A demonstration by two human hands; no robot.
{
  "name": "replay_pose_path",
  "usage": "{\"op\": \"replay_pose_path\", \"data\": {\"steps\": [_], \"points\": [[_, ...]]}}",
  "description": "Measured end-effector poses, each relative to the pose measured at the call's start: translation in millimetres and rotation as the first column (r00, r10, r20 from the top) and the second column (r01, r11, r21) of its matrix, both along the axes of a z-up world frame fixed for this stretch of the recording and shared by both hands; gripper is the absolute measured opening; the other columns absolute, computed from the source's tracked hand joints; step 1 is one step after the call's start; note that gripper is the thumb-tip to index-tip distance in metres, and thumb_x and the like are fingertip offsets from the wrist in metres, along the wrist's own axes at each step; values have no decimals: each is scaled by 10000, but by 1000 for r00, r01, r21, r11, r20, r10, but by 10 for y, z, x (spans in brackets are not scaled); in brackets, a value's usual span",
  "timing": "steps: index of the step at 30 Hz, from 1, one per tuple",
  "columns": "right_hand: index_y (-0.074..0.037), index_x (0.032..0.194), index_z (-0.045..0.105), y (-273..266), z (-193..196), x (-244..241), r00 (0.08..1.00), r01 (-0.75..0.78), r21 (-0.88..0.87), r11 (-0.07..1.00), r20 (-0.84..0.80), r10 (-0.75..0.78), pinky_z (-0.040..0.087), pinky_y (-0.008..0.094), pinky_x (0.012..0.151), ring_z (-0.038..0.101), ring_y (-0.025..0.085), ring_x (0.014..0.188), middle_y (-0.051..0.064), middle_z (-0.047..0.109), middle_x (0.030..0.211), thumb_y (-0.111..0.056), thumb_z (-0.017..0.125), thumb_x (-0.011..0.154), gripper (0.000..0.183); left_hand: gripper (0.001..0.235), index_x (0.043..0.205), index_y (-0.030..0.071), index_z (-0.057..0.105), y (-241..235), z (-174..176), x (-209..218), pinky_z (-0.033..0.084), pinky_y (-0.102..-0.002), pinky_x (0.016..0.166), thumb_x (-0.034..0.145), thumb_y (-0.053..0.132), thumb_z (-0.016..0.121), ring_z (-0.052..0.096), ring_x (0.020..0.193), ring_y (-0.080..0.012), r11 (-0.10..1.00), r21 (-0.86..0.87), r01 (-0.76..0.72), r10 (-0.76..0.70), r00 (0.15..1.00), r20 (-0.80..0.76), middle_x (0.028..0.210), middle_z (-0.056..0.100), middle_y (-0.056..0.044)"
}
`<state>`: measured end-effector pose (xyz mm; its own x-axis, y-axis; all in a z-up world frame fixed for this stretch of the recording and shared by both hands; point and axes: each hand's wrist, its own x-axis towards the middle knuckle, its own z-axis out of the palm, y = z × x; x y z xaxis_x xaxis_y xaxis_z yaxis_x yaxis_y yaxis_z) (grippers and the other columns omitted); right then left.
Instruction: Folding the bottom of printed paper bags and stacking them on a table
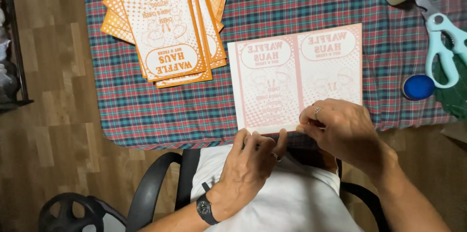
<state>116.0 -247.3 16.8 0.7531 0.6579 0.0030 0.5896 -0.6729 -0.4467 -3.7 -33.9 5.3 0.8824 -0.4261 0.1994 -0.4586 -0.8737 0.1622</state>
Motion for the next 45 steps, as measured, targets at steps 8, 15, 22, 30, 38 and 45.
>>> {"op": "replay_pose_path", "data": {"steps": [8,15,22,30,38,45], "points": [[-100,851,683,-294,101,15,990,-127,134,983,83,117,500,359,679,630,217,743,11,673,801,-118,767,898,98,625,1540,146,426,-140,17,3,492,-429,969,964,-96,427,362,727,-199,988,136,-72,59,993,100,912,370,-25],[-79,865,720,-399,-8,7,999,-48,269,962,19,45,506,361,785,665,201,791,14,727,825,-104,750,895,49,781,1646,122,238,-236,-26,-4,418,-479,1071,933,-107,458,449,802,-186,890,456,-5,-34,996,77,892,418,-51],[-81,868,723,-384,-3,37,999,-17,296,955,-39,30,531,353,779,695,194,766,11,740,808,-269,688,934,203,720,1662,136,225,-258,49,48,368,-507,1074,968,-1,357,485,892,-205,849,524,67,-68,998,-17,816,502,-81],[-154,801,639,-369,70,-61,984,70,72,995,159,-81,405,357,678,616,174,734,-57,686,793,-275,750,898,191,718,1659,99,195,-272,135,73,343,-528,1103,962,6,337,509,879,-237,832,547,94,-82,996,-47,805,512,-106],[-119,837,702,-610,-14,-53,993,120,208,971,-15,-119,401,349,803,608,180,796,-26,716,823,-157,717,927,100,719,1646,73,223,-275,78,57,344,-537,1117,948,-36,357,505,865,-237,860,503,90,-80,996,-41,847,495,-109],[-122,866,686,-606,-15,-31,995,94,201,975,7,-97,420,348,803,606,174,785,-24,699,821,-231,680,960,144,721,1648,52,188,-266,110,61,326,-569,1135,948,-21,346,545,886,-317,830,546,117,-90,993,-77,858,512,-161]]}}
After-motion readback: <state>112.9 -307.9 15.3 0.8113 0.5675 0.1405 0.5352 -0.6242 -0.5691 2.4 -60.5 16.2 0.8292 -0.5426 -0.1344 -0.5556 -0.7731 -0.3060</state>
